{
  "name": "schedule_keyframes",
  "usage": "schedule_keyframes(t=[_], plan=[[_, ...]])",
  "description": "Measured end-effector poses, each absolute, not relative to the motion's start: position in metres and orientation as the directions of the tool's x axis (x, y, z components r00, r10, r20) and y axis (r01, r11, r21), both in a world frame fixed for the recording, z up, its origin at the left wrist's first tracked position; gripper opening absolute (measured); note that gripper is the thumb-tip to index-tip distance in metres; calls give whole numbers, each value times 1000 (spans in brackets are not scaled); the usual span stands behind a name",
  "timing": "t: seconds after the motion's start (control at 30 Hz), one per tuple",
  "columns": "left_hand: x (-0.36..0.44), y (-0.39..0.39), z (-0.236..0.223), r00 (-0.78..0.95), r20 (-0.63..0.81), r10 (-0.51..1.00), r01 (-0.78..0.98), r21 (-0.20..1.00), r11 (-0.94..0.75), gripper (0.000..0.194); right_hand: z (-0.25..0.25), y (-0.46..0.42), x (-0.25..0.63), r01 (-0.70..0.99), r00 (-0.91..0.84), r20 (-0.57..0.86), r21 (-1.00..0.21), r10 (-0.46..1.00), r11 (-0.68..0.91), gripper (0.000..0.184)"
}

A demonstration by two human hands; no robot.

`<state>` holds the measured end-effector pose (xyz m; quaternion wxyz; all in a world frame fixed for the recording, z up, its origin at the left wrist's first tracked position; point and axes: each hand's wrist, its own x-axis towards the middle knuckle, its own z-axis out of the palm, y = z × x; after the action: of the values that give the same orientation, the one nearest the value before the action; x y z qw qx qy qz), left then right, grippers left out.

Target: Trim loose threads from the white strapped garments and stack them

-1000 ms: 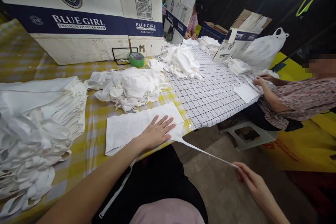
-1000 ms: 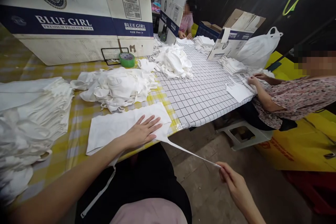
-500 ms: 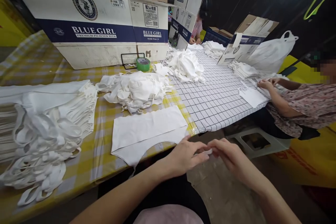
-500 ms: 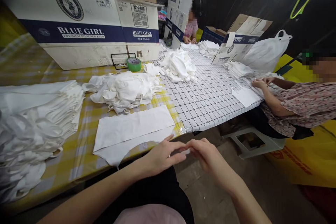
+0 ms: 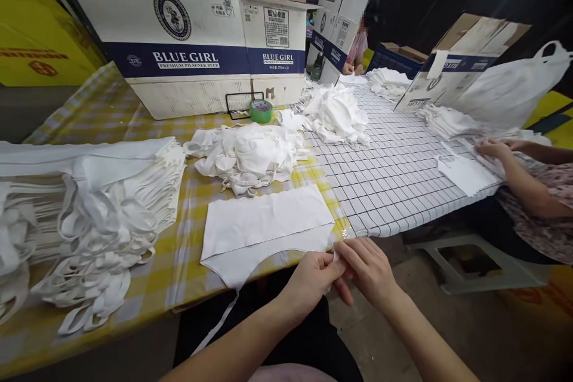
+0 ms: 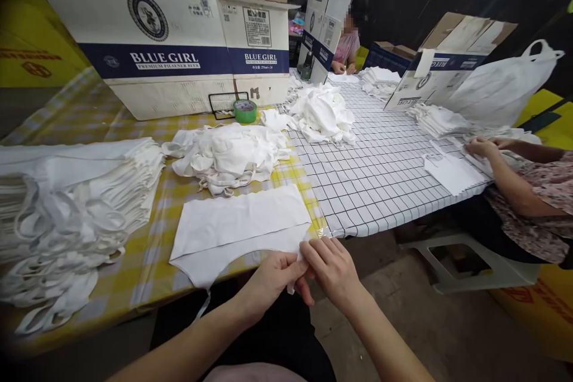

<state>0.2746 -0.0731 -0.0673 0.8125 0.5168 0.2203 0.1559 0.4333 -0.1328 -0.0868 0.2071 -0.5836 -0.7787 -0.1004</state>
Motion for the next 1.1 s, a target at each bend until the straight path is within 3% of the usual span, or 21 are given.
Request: schedule_keyframes(t=[0.13, 0.23, 0.3, 0.4, 0.5, 0.57, 0.63, 0.77, 0.9, 1.0, 1.1], plan=[[271, -60, -74, 851, -185, 491, 49, 960, 276, 46, -92, -123, 430, 912, -144, 521, -259, 841, 317, 26], [260, -29, -89, 728, -32, 684, 235, 950, -205, 28, -96, -112, 424, 790, 98, 451, -577, 887, 206, 20], [254, -5, -100, 689, 123, 715, 395, 763, -512, 19, -99, -103, 419, 621, 245, 287, -780, 926, 77, 14], [249, 22, -113, 786, 172, 594, 450, 499, -741, 21, -105, -89, 410, 312, 328, 33, -947, 944, -76, 14], [251, 33, -119, 875, 162, 457, 394, 312, -865, 6, -114, -76, 405, 50, 328, -121, -988, 937, -145, 17], [253, 35, -121, 899, 163, 407, 370, 213, -904, 11, -118, -70, 405, -67, 332, -176, -984, 927, -163, 18], [254, 35, -123, 898, 174, 403, 372, 188, -909, 14, -120, -67, 406, -123, 334, -206, -977, 920, -174, 18], [253, 37, -126, 854, 198, 482, 400, 343, -850, 13, -118, -65, 409, 4, 316, -203, -976, 927, -216, 15], [254, 40, -127, 805, 178, 566, 414, 515, -751, 16, -116, -63, 407, 354, 281, -1, -929, 960, -105, 9], [255, 41, -127, 788, 163, 594, 416, 571, -708, 15, -117, -56, 402, 507, 251, 116, -861, 961, -29, 11], [257, 42, -129, 785, 154, 600, 417, 585, -696, 14, -120, -47, 397, 562, 245, 140, -827, 959, -23, 13]])
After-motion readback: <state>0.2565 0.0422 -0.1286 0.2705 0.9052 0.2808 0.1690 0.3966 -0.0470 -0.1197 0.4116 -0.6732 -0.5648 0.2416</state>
